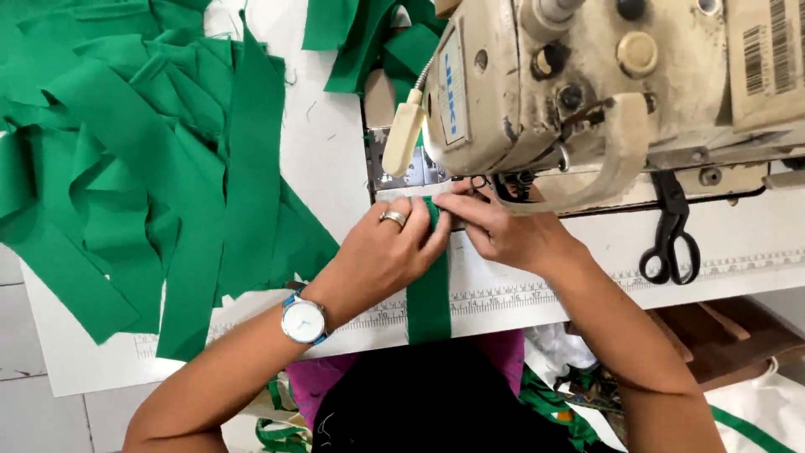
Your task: A person is using an industrial sewing machine to sew green fabric strips and then inspecting the work with a colleague.
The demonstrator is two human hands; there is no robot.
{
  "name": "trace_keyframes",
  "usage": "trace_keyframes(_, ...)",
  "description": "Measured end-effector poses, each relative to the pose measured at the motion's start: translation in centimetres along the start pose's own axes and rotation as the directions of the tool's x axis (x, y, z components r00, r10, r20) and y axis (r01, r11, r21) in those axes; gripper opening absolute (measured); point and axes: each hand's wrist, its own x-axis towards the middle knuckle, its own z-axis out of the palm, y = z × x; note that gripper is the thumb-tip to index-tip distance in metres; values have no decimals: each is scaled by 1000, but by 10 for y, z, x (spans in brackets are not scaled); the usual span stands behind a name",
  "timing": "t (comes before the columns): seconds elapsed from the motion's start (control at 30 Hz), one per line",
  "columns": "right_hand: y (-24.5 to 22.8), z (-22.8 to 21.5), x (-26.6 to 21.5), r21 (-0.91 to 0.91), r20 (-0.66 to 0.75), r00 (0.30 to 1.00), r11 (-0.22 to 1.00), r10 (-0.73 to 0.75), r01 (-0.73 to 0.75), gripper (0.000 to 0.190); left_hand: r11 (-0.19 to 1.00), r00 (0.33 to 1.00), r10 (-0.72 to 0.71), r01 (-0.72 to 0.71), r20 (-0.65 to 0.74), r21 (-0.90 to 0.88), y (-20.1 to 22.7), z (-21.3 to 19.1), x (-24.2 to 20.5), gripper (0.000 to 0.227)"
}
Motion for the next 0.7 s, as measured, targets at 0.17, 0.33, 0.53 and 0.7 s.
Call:
trace_keyframes(0.17, -1, 2, 2, -6, -17, 1000, 1000, -5, 5, 45, 1000, 1000, 12, -12, 23, 4, 1, -3, -2, 12)
trace_keyframes(0.33, -6, -5, 11, 8, -54, 998, 1000, -26, 26, 43, 999, 998, 41, -40, 52, -16, 1, -2, -4, 17)
trace_keyframes(0.53, -7, -11, 11, -34, -62, 998, 999, -16, 14, 47, 996, 997, 27, -21, 71, -84, -5, 3, -3, 19)
trace_keyframes(0.7, -14, -41, 23, 14, -90, 996, 1000, -9, 10, 43, 991, 997, -47, 55, 62, -121, -11, 21, -1, 23)
